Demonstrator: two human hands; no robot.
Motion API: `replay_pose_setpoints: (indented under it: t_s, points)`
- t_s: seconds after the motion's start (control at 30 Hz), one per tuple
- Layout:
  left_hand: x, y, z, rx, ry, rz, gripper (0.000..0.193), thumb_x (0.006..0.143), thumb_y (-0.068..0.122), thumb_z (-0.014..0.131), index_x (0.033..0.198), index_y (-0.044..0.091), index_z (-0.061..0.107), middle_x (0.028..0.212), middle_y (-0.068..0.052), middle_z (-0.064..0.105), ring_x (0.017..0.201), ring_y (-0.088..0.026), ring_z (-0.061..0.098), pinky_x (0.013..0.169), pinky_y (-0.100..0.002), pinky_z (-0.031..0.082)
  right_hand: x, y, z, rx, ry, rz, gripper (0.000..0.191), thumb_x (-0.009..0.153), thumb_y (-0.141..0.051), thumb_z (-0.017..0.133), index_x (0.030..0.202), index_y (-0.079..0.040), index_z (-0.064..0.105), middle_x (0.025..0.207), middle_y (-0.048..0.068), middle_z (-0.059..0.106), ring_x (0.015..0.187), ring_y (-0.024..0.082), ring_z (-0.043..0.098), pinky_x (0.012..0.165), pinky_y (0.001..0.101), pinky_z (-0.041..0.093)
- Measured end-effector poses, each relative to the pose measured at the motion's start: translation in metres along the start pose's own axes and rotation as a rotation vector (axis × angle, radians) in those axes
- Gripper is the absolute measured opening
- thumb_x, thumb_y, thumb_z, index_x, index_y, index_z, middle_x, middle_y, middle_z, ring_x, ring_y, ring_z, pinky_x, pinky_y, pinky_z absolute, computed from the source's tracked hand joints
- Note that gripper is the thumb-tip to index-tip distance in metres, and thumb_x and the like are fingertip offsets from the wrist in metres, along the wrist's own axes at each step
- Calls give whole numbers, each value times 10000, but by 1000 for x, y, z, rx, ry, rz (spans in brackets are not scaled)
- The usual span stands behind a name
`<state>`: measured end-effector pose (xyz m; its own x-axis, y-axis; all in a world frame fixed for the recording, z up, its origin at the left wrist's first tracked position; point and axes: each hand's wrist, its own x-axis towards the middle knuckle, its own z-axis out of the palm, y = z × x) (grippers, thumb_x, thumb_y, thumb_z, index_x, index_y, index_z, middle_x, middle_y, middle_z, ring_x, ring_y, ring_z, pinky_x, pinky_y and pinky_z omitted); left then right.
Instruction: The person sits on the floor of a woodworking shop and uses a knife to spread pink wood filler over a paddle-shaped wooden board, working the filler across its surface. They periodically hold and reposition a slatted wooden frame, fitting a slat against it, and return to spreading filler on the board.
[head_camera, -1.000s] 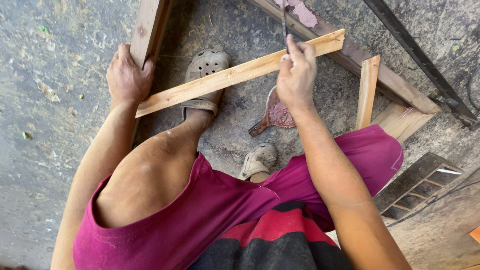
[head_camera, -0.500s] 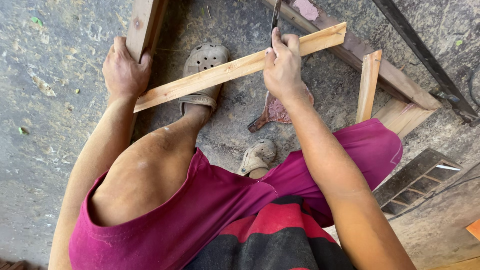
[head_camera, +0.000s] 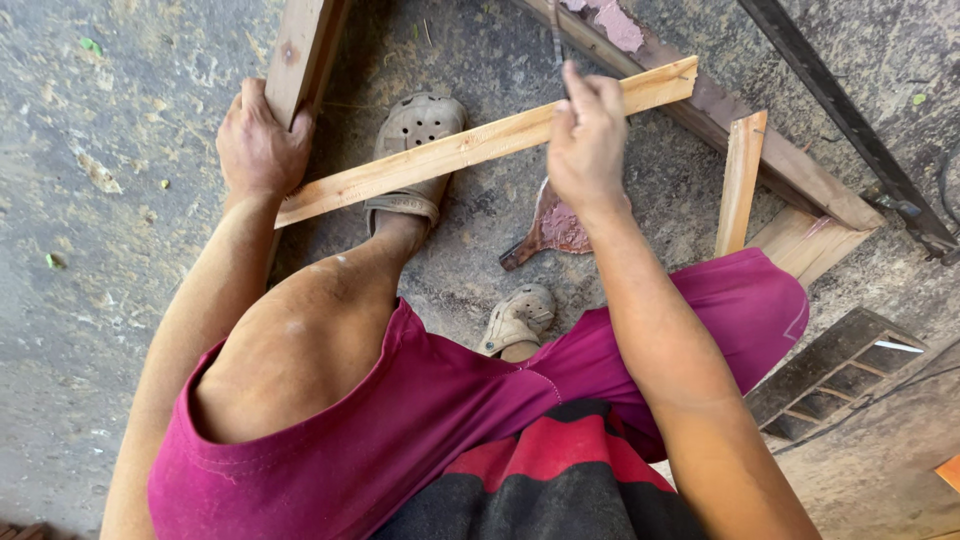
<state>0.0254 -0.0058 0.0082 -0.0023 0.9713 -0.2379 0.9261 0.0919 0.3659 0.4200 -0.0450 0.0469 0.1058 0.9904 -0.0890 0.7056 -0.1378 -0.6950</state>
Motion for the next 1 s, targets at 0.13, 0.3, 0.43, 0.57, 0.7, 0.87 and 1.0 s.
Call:
replay_pose_setpoints:
  t_s: [0.13, 0.3, 0.43, 0.57, 0.7, 0.87, 1.0]
  points:
    - [0, -2, 2, 1, -16, -8, 432, 991, 367, 781, 1122, 14, 570, 1060, -253, 700, 995, -464, 677, 850, -532, 534, 2, 9, -7, -18, 69, 111, 347, 1055, -33, 544, 1377, 50, 642, 1157, 142, 601, 988, 231, 670, 858, 368, 588]
    - [1, -4, 3, 8, -7, -14, 429, 983, 364, 780, 1127, 16, 575, 1083, -255, 697, 983, -454, 684, 850, -527, 536, -2, 7, 8, 61, 33, -18, 328, 1088, -90, 544, 1378, 33, 637, 1175, 135, 615, 1026, 228, 672, 876, 352, 606]
    - [1, -3, 3, -8, -2, 0, 432, 970, 356, 783, 1129, 11, 576, 1067, -259, 695, 975, -470, 673, 835, -539, 528, -7, 11, 0, 38, 83, 79, 319, 1094, -113, 518, 1356, 20, 642, 1159, 145, 627, 1031, 251, 668, 896, 384, 580]
    - [-1, -4, 3, -18, 1, -17, 423, 988, 363, 781, 1121, 21, 572, 1079, -255, 697, 993, -477, 668, 851, -543, 528, -15, 17, -11, 19, 136, 6, 318, 1093, -99, 517, 1350, 44, 635, 1215, 185, 637, 1136, 321, 659, 1020, 447, 524]
    - [0, -6, 3, -24, 2, -9, 441, 977, 362, 779, 1139, 15, 561, 1061, -266, 690, 978, -486, 664, 838, -550, 525, -21, 18, -6, 10, 119, -49, 307, 1096, -88, 529, 1349, 52, 631, 1197, 213, 625, 1126, 372, 638, 1019, 457, 506]
    - [1, -5, 4, -6, -4, -9, 432, 974, 360, 776, 1136, 21, 564, 1066, -263, 694, 973, -488, 663, 836, -554, 524, -23, 17, -9, 96, 110, -39, 289, 1081, -64, 532, 1325, 39, 648, 1190, 200, 640, 1126, 351, 660, 1013, 440, 531]
    - [1, -3, 3, -9, -7, -25, 419, 989, 364, 768, 1139, 26, 570, 1088, -253, 698, 982, -477, 668, 846, -549, 524, -20, 17, -14, 48, 123, -13, 295, 1052, -27, 526, 1306, 46, 655, 1211, 196, 649, 1145, 339, 663, 1021, 437, 533]
